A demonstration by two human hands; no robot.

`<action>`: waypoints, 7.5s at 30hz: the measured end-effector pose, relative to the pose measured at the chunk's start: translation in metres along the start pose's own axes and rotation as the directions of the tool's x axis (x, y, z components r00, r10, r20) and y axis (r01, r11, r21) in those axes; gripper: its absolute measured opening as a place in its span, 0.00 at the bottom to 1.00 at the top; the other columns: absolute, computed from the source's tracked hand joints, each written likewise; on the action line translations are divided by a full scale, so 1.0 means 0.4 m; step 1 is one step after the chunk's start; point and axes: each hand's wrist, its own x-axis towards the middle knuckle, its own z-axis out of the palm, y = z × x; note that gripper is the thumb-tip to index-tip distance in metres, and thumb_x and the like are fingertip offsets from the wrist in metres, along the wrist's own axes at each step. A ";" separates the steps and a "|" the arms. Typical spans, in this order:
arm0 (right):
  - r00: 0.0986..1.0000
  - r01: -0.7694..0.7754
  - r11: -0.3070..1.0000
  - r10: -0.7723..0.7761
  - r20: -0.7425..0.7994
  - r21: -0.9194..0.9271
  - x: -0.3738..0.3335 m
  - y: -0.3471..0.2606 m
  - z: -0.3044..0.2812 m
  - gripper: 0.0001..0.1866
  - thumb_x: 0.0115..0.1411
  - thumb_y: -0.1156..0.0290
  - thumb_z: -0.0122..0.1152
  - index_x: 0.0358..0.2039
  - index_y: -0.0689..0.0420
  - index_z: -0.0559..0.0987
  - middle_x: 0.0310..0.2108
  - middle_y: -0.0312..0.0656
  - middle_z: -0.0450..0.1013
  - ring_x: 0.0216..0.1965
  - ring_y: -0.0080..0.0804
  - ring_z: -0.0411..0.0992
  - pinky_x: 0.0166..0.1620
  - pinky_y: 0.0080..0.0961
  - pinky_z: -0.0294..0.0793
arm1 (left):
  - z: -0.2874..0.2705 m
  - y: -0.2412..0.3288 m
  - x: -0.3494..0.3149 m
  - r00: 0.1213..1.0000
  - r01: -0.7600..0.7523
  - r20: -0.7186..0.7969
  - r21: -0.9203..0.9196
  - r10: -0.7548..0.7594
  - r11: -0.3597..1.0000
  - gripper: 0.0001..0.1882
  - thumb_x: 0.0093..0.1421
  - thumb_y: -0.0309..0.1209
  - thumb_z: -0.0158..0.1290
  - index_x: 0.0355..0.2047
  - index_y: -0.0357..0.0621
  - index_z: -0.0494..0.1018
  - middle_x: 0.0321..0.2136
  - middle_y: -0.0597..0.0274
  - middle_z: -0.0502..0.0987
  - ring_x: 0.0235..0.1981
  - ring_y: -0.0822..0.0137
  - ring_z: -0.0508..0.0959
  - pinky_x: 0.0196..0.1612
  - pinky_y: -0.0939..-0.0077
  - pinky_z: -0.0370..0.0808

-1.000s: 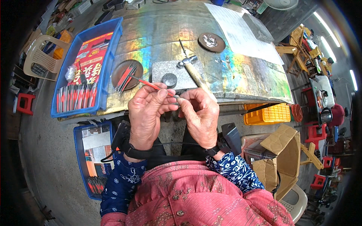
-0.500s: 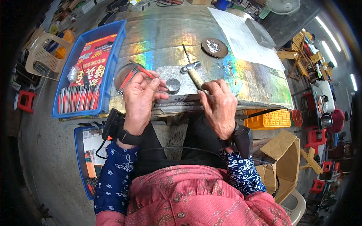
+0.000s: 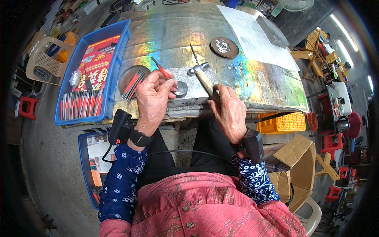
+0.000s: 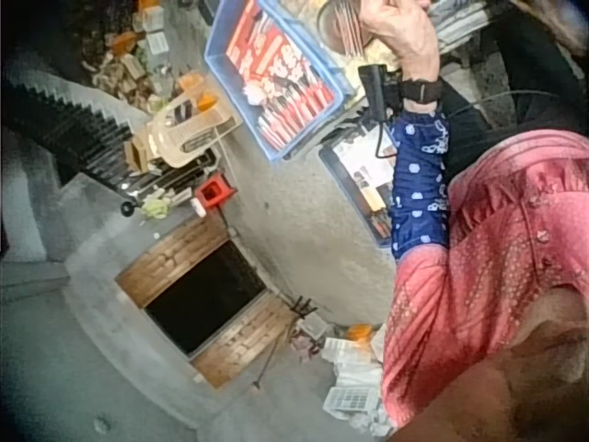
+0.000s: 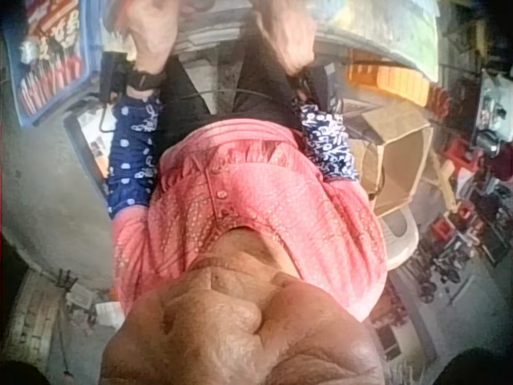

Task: The person repeatedly sharpens small red-handled tools by striking them with a hammer on a metal block. They pick up each tool from a blue tray, position it on the block, strike it, and return it to the tray. The process is repeated for multiple tools throughout the clip.

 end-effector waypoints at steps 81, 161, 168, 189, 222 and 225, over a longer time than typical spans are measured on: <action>0.972 0.175 0.939 -0.116 -0.206 0.295 0.018 -0.047 -0.161 0.13 0.58 0.75 0.61 0.44 0.62 0.78 0.28 0.51 0.75 0.25 0.42 0.74 0.28 0.30 0.72 | -0.059 0.034 -0.014 0.993 -0.083 -0.070 0.121 0.092 0.989 0.08 0.62 0.20 0.52 0.42 0.32 0.74 0.28 0.60 0.79 0.27 0.78 0.77 0.29 0.86 0.75; 1.000 0.005 0.999 -0.006 -0.020 -0.037 0.039 0.041 -0.043 0.14 0.58 0.66 0.61 0.42 0.59 0.78 0.29 0.50 0.73 0.31 0.48 0.73 0.34 0.38 0.71 | -0.620 -0.068 0.098 0.994 -0.067 0.045 0.973 -0.102 -0.219 0.07 0.44 0.23 0.58 0.24 0.32 0.74 0.27 0.35 0.76 0.33 0.38 0.78 0.33 0.48 0.75; 0.992 -0.130 0.982 0.129 -0.012 -0.139 0.097 0.209 -0.024 0.13 0.58 0.66 0.60 0.40 0.61 0.79 0.29 0.52 0.77 0.32 0.48 0.76 0.36 0.37 0.73 | -0.606 -0.045 0.088 0.995 0.052 -0.065 0.984 -0.073 -0.170 0.12 0.47 0.27 0.63 0.29 0.32 0.74 0.29 0.35 0.76 0.35 0.37 0.78 0.34 0.48 0.74; 0.999 -0.024 0.937 0.010 -0.042 -0.348 0.217 0.376 0.104 0.04 0.52 0.74 0.54 0.25 0.59 0.75 0.28 0.54 0.71 0.33 0.48 0.75 0.34 0.40 0.72 | -0.382 0.122 0.057 0.984 0.024 -0.168 0.463 0.061 0.886 0.09 0.65 0.25 0.51 0.42 0.32 0.75 0.27 0.64 0.76 0.21 0.79 0.73 0.24 0.85 0.73; 0.983 -0.174 0.946 0.181 -0.001 0.274 0.163 0.334 0.045 0.03 0.50 0.76 0.57 0.25 0.63 0.76 0.17 0.37 0.73 0.20 0.19 0.71 0.26 0.18 0.71 | -0.048 0.012 -0.004 0.999 -0.026 0.050 0.357 0.009 0.934 0.08 0.59 0.19 0.54 0.40 0.32 0.77 0.27 0.63 0.79 0.24 0.79 0.77 0.26 0.86 0.73; 0.985 -0.164 0.971 0.172 -0.032 0.174 0.165 0.351 0.057 0.04 0.50 0.74 0.58 0.24 0.62 0.78 0.17 0.37 0.74 0.20 0.21 0.71 0.27 0.20 0.71 | -0.049 0.013 -0.004 0.999 -0.015 0.044 0.353 -0.001 0.935 0.08 0.59 0.19 0.54 0.39 0.32 0.77 0.27 0.64 0.79 0.24 0.79 0.77 0.26 0.86 0.73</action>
